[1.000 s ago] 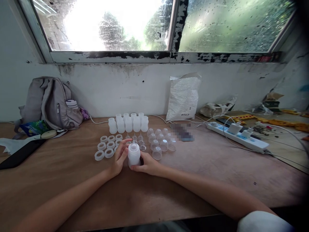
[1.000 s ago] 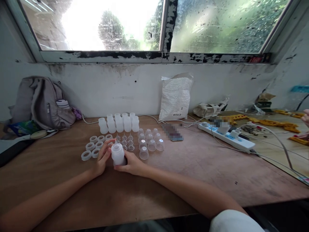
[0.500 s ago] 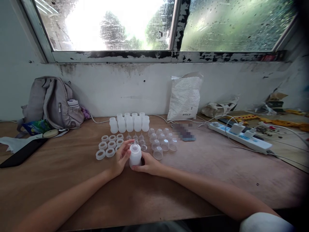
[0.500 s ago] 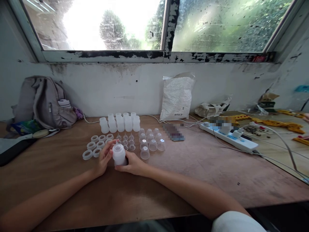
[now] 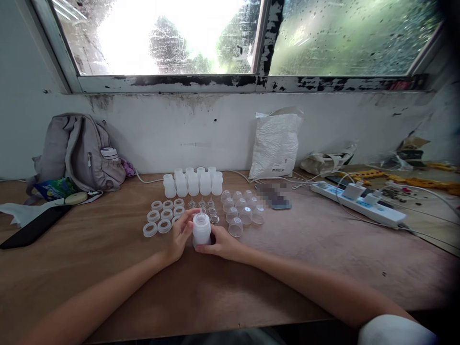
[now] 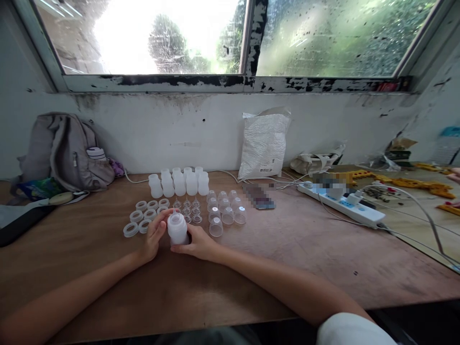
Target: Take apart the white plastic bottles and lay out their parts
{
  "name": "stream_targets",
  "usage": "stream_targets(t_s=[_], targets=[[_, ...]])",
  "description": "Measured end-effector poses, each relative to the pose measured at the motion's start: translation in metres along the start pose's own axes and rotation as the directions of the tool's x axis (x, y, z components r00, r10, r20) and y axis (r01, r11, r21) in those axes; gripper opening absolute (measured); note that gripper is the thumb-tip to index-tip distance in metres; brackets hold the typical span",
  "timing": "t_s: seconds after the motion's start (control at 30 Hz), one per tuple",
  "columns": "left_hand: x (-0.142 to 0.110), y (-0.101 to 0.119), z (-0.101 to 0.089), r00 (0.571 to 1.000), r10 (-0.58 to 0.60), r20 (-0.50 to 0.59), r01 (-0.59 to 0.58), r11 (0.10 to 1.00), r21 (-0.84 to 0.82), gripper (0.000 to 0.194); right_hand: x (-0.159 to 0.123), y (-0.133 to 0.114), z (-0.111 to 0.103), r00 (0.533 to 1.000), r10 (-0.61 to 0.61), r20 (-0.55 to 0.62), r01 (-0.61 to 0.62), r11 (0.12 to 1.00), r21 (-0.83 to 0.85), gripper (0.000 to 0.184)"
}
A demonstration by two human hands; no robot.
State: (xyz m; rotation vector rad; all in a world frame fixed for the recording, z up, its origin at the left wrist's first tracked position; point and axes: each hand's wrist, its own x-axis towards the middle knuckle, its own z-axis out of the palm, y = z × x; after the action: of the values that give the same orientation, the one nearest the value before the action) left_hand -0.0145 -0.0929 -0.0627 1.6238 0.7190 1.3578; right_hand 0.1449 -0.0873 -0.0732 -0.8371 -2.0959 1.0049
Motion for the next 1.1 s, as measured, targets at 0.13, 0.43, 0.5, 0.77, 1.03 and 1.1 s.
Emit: stream_targets(t_s=[0.13, 0.43, 0.5, 0.77, 1.03, 1.1], targets=[[-0.001, 0.021, 0.008, 0.992, -0.074, 0.107, 0.069, 0.997, 0.042, 0.040, -0.004, -0.009, 0.004, 0.999, -0.045, -0.028, 0.046, 0.999, 0.025, 0.037], [0.001, 0.047, 0.019, 0.902, -0.310, 0.300, 0.407, 0.842, -0.354, 0.019, -0.013, -0.052, 0.006, 0.887, 0.108, 0.448, -0.407, 0.640, 0.652, 0.027], [0.001, 0.052, 0.023, 0.932, -0.326, 0.155, 0.360, 0.879, -0.314, 0.018, -0.009, -0.055, 0.006, 0.920, 0.191, 0.343, -0.376, 0.678, 0.631, 0.023], [0.000, 0.051, 0.037, 0.993, -0.118, 0.005, 0.118, 0.988, -0.103, 0.012, -0.011, -0.044, 0.012, 0.982, 0.183, -0.041, -0.145, 0.878, 0.457, 0.030], [0.007, 0.048, 0.037, 0.921, -0.269, 0.281, 0.359, 0.866, -0.348, 0.013, -0.023, -0.051, 0.005, 0.872, 0.196, 0.448, -0.475, 0.556, 0.682, 0.011], [0.010, 0.047, 0.036, 0.928, -0.293, 0.231, 0.360, 0.866, -0.348, 0.012, -0.019, -0.049, 0.003, 0.868, 0.215, 0.448, -0.483, 0.574, 0.661, 0.009]])
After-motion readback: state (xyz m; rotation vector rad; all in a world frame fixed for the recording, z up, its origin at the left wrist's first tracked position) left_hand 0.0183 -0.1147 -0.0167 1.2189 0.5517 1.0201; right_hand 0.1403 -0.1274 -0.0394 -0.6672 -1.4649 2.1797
